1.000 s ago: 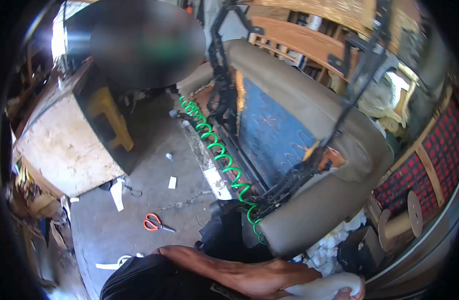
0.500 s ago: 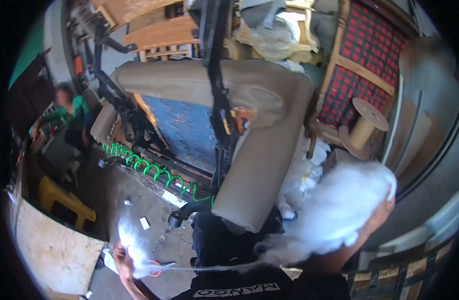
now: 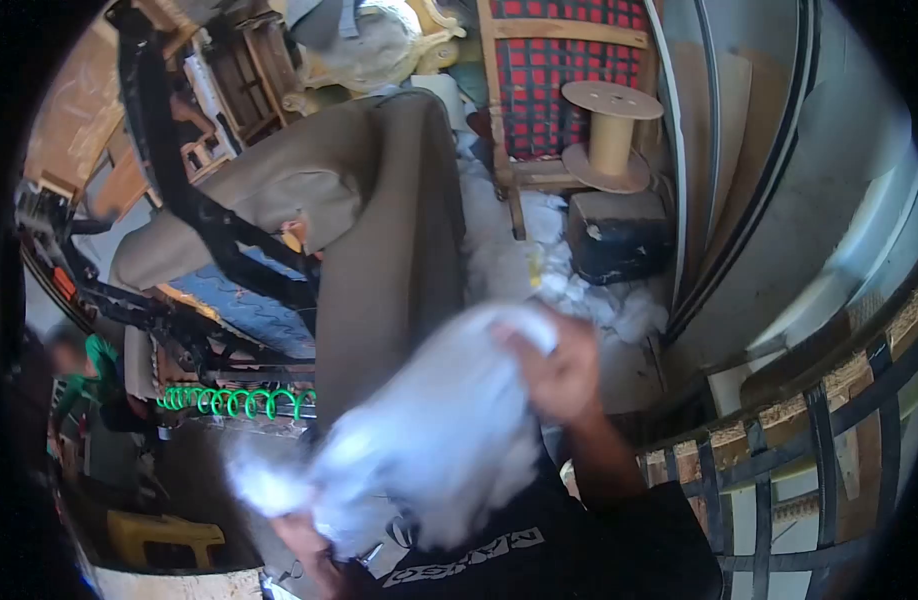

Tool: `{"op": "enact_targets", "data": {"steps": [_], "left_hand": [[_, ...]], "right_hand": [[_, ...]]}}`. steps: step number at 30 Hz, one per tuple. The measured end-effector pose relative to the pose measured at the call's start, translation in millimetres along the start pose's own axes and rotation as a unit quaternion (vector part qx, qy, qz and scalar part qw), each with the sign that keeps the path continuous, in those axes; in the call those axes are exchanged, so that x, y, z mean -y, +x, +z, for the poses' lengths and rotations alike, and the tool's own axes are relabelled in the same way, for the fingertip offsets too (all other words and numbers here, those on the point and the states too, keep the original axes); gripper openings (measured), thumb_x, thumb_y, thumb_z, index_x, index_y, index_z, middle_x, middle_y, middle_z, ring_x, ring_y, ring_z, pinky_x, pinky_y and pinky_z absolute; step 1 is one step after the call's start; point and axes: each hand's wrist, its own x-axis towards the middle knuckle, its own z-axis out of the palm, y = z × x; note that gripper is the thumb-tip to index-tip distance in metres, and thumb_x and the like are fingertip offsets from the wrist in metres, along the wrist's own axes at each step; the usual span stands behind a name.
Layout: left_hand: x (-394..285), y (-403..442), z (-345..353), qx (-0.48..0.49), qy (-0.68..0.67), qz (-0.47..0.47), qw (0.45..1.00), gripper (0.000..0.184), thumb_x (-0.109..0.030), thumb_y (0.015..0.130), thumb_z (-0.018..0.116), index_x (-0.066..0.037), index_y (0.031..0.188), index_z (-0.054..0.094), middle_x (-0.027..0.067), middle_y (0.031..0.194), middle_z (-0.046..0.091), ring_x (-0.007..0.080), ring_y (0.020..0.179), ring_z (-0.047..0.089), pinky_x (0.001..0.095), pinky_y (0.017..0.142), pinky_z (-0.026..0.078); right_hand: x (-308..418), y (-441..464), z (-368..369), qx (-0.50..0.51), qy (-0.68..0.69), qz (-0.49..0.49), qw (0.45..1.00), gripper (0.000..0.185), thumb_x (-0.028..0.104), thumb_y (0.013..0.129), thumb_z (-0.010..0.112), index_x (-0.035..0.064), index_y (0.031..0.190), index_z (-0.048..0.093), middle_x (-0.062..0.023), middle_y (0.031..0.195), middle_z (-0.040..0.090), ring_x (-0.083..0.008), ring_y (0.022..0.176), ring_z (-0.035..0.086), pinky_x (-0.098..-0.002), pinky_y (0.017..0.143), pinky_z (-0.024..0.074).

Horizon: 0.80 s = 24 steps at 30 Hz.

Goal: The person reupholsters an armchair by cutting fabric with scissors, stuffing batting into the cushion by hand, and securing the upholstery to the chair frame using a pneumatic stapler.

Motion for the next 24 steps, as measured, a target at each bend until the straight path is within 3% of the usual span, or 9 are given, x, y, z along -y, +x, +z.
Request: {"op": "enact_targets", "data": {"steps": [2, 4, 7, 9, 12, 14, 16, 21, 24], "left_hand": [[50, -15, -89, -0.092, -0.331, -0.124, 0.931, 0.054, -0.036, 0.101, 0.054, -0.004, 0.144, 0.044, 0.0125, 0.118, 0.062, 0.0227, 0.102, 0.061, 0.037, 0.08, 0.055], [1, 23, -106, -0.236, -0.373, -0.125, 0.888, 0.046, -0.027, 0.103, 0.05, 0.001, 0.139, 0.05, 0.0154, 0.117, 0.064, 0.0252, 0.103, 0.062, 0.0373, 0.091, 0.051], [-34, 51, -95, -0.297, -0.401, -0.115, 0.859, 0.04, -0.019, 0.104, 0.047, 0.006, 0.134, 0.054, 0.018, 0.119, 0.065, 0.0266, 0.104, 0.063, 0.0367, 0.099, 0.048], [-40, 56, -44, -0.272, -0.409, -0.116, 0.863, 0.04, -0.017, 0.103, 0.049, 0.004, 0.136, 0.052, 0.0173, 0.125, 0.062, 0.0244, 0.104, 0.063, 0.035, 0.095, 0.049], [-44, 71, 44, -0.146, -0.491, -0.161, 0.844, 0.042, -0.016, 0.101, 0.051, 0.001, 0.139, 0.049, 0.0163, 0.134, 0.058, 0.0211, 0.105, 0.062, 0.0325, 0.088, 0.052], [-42, 84, 62, 0.114, -0.861, -0.238, 0.434, 0.033, -0.014, 0.101, 0.053, -0.001, 0.131, 0.057, 0.0149, 0.122, 0.063, 0.0178, 0.099, 0.063, 0.0315, 0.086, 0.051], [-88, 115, 108, 0.238, -0.399, -0.111, 0.878, 0.046, -0.008, 0.093, 0.065, -0.003, 0.137, 0.052, 0.0133, 0.127, 0.06, 0.0183, 0.103, 0.062, 0.0331, 0.091, 0.049], [-138, 135, 146, 0.03, -0.355, 0.019, 0.934, 0.044, 0.005, 0.085, 0.064, 0.0, 0.129, 0.062, 0.0137, 0.112, 0.068, 0.0267, 0.119, 0.063, 0.0367, 0.104, 0.045], [-106, 141, 109, 0.108, 0.175, 0.161, 0.965, 0.057, 0.013, 0.07, 0.061, 0.003, 0.126, 0.061, 0.02, 0.108, 0.067, 0.0364, 0.104, 0.067, 0.0384, 0.091, 0.052]], "right_hand": [[-65, 26, -47, -0.112, -0.035, 0.177, 0.977, 0.021, 0.019, 0.096, 0.07, -0.0016, 0.092, 0.069, -0.0037, 0.07, 0.064, -0.0106, 0.058, 0.05, -0.0285, 0.056, 0.0426], [-157, 46, -94, -0.276, -0.176, 0.116, 0.938, 0.038, 0.029, 0.102, 0.058, -0.0046, 0.117, 0.064, -0.0187, 0.089, 0.069, -0.0233, 0.079, 0.065, -0.0396, 0.075, 0.052], [-178, 47, -122, -0.138, -0.478, 0.405, 0.768, 0.08, 0.047, 0.09, 0.07, -0.0044, 0.145, 0.044, -0.0346, 0.137, 0.053, -0.0486, 0.132, 0.046, -0.0511, 0.108, 0.04], [-142, 54, -88, -0.191, -0.438, 0.153, 0.865, 0.084, 0.043, 0.089, 0.074, -0.0039, 0.149, 0.04, -0.0291, 0.136, 0.055, -0.0426, 0.123, 0.056, -0.047, 0.104, 0.0455], [-10, 47, -9, 0.031, 0.141, 0.175, 0.974, 0.076, 0.039, 0.09, 0.075, 0.0007, 0.149, 0.045, -0.0166, 0.13, 0.058, -0.0206, 0.097, 0.066, -0.0305, 0.087, 0.0514], [52, 42, 31, 0.206, 0.249, -0.05, 0.945, 0.055, 0.016, 0.089, 0.072, 0.0079, 0.141, 0.057, -0.0114, 0.119, 0.064, -0.0216, 0.092, 0.067, -0.0315, 0.077, 0.0548], [70, 45, 44, 0.247, 0.167, -0.222, 0.928, 0.06, 0.001, 0.084, 0.071, 0.0123, 0.141, 0.057, -0.0075, 0.11, 0.068, -0.0213, 0.089, 0.067, -0.0298, 0.074, 0.0561], [74, 68, 54, 0.336, 0.201, -0.119, 0.913, 0.048, 0.0, 0.077, 0.073, 0.0131, 0.123, 0.072, -0.0098, 0.115, 0.07, -0.0267, 0.099, 0.068, -0.036, 0.091, 0.0525], [78, 78, 77, 0.38, 0.224, -0.19, 0.877, 0.039, 0.007, 0.085, 0.073, 0.0105, 0.124, 0.071, -0.0104, 0.115, 0.07, -0.025, 0.096, 0.068, -0.036, 0.086, 0.0534]]}}
